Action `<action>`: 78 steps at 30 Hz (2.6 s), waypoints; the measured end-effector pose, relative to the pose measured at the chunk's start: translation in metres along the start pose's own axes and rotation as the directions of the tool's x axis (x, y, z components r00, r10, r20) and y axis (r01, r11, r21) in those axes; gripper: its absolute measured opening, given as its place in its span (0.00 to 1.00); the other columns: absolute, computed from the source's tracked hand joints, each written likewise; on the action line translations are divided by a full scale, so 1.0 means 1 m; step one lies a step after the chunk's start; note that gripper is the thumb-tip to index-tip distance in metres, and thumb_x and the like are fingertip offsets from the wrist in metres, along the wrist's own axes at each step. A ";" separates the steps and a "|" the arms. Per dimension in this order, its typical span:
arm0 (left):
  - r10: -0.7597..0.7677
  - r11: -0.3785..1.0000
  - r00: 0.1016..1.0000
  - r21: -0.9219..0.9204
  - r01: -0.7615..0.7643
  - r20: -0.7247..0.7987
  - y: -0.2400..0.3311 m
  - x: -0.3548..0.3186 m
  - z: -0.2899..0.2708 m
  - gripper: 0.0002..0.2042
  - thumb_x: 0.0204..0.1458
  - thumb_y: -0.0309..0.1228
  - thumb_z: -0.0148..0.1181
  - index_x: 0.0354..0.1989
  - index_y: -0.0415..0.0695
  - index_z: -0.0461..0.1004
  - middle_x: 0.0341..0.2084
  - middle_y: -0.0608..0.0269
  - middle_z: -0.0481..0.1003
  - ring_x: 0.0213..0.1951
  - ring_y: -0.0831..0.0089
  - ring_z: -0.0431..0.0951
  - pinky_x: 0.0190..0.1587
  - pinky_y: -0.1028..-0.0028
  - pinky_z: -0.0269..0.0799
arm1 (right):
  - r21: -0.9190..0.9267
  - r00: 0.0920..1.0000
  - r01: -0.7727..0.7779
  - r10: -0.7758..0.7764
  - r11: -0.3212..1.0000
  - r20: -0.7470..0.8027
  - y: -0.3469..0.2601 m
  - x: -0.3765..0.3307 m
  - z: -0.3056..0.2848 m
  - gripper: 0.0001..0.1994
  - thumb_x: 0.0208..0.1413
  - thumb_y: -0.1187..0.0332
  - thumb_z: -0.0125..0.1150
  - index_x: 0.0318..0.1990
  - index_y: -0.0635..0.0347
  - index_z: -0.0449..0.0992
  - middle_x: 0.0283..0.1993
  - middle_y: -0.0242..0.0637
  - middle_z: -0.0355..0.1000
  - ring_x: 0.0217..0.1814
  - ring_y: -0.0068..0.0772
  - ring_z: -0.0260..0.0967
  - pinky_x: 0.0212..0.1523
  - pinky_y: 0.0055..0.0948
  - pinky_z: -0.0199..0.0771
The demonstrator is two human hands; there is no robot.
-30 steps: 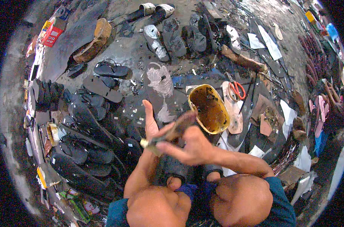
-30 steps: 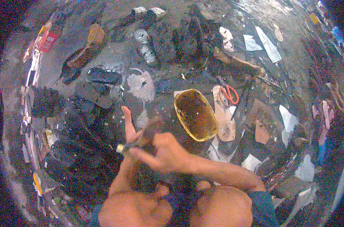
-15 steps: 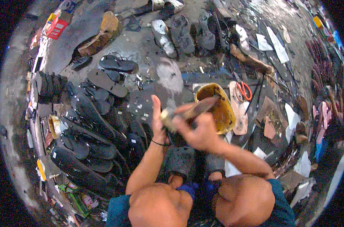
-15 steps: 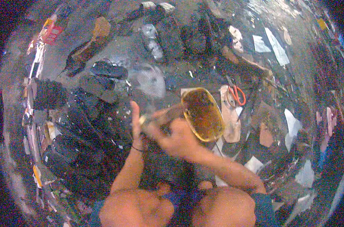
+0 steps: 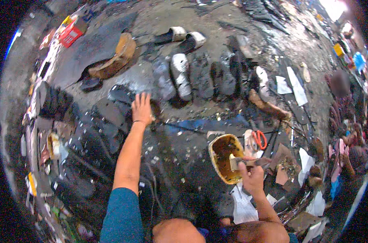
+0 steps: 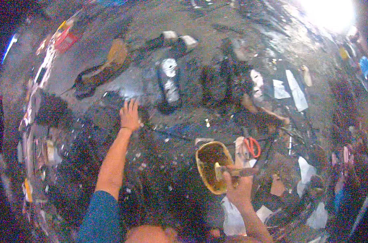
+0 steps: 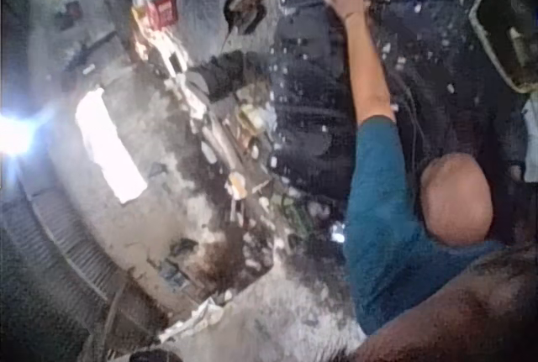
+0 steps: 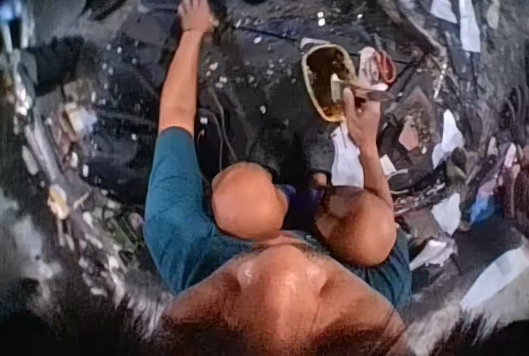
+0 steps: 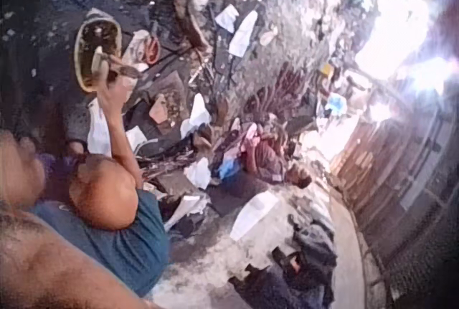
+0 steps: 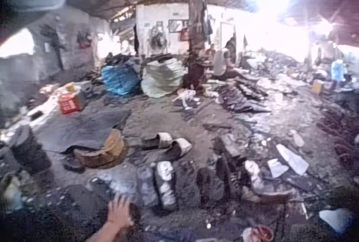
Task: The person sits on the floor and applies a dark liquid from a yellow container to the soles of black sandals using a brush. They handle the sandals one at a time, turning them over to coat the bottom surfaces, and place them back on the floor after application.
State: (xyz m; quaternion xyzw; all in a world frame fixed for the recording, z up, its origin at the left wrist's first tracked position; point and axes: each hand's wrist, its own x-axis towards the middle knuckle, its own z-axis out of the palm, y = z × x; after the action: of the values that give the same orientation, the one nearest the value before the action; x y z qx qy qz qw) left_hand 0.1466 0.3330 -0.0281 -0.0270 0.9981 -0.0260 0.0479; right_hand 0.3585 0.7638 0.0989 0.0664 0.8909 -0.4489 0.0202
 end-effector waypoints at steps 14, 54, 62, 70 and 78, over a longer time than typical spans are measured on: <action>0.379 0.762 0.872 -0.430 -0.484 -0.310 0.060 -0.279 -0.146 0.44 0.42 0.22 0.58 0.74 0.42 0.49 0.73 0.52 0.50 0.61 0.49 0.63 0.66 0.56 0.57 | -0.468 0.930 0.039 0.139 0.883 0.340 -0.027 -0.011 -0.044 0.20 0.61 0.55 0.54 0.48 0.65 0.72 0.40 0.55 0.77 0.41 0.59 0.77 0.43 0.52 0.78; -0.008 -0.695 0.917 -0.662 0.282 0.399 0.122 -0.261 -0.101 0.21 0.70 0.43 0.41 0.58 0.41 0.71 0.51 0.60 0.77 0.50 0.67 0.77 0.55 0.67 0.72 | 0.417 0.882 0.398 -0.466 0.817 0.073 -0.124 0.004 0.047 0.09 0.55 0.71 0.68 0.43 0.60 0.79 0.40 0.40 0.79 0.39 0.36 0.77 0.44 0.35 0.74; -0.193 -0.572 0.885 -0.782 0.249 0.423 0.162 -0.253 -0.139 0.22 0.69 0.44 0.46 0.57 0.36 0.72 0.48 0.61 0.77 0.48 0.72 0.76 0.54 0.71 0.70 | 0.368 0.865 0.473 -0.501 0.801 -0.022 -0.116 -0.010 0.035 0.09 0.58 0.67 0.65 0.44 0.60 0.79 0.39 0.44 0.80 0.40 0.41 0.79 0.41 0.37 0.77; 0.033 -0.421 0.899 -0.809 0.409 0.437 0.123 -0.264 -0.117 0.29 0.68 0.53 0.39 0.60 0.39 0.70 0.51 0.56 0.77 0.49 0.64 0.79 0.55 0.65 0.74 | 0.611 0.794 -0.478 0.014 0.630 0.607 -0.108 -0.011 0.047 0.13 0.64 0.63 0.63 0.50 0.60 0.74 0.43 0.32 0.77 0.44 0.22 0.72 0.45 0.26 0.73; 0.644 -0.698 0.657 -0.050 0.714 0.393 0.107 -0.357 -0.113 0.38 0.64 0.63 0.33 0.68 0.42 0.62 0.59 0.51 0.72 0.58 0.56 0.74 0.59 0.54 0.72 | 0.771 0.770 -0.635 0.116 0.048 0.627 -0.081 0.018 0.038 0.12 0.62 0.63 0.63 0.49 0.57 0.75 0.42 0.31 0.78 0.40 0.26 0.76 0.38 0.29 0.74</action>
State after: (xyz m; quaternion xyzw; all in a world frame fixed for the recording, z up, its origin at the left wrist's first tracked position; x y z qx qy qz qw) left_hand 0.4849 0.4659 0.1124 -0.2309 0.1011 0.9020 0.3505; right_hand 0.3290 0.6872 0.1392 0.2080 0.3118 -0.8852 0.2755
